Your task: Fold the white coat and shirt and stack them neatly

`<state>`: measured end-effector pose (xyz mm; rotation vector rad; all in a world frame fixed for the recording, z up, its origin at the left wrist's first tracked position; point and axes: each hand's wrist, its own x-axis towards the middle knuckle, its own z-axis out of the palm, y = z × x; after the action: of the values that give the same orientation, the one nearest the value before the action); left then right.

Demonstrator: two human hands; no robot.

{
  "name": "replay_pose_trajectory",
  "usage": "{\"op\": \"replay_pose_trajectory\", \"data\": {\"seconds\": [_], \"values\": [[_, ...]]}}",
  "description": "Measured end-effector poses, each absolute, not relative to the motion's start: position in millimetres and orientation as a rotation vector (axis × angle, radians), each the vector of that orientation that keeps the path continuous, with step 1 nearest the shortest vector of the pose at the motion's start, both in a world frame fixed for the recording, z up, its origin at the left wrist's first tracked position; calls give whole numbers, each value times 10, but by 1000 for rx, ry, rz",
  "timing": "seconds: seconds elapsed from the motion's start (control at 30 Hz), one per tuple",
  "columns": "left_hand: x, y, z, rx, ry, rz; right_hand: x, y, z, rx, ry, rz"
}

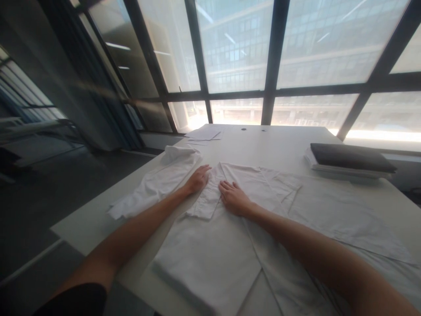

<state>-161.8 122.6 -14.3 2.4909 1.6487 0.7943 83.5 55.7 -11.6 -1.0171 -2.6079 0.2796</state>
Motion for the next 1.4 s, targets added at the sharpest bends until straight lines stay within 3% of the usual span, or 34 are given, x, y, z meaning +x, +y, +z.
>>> {"op": "replay_pose_trajectory", "data": {"seconds": [0.3, 0.53, 0.8, 1.07, 1.23, 1.4], "values": [[-1687, 1273, -164, 2481, 1819, 719, 830, 566, -120, -1024, -2610, 275], [-1563, 1116, -7, 2585, 1577, 1008, 835, 554, -103, -1023, -2603, 279], [-1591, 1090, -37, 2544, 1657, 121, 832, 561, -117, -1022, -2608, 261], [-1668, 1083, 52, 2370, 1755, 520, 842, 555, -116, -1019, -2617, 266], [-1626, 725, 284, 2525, 1221, 268, 840, 560, -121, -1021, -2617, 274], [-1793, 180, 472, 2486, 1029, 33, 830, 557, -133, -1010, -2614, 269]]}}
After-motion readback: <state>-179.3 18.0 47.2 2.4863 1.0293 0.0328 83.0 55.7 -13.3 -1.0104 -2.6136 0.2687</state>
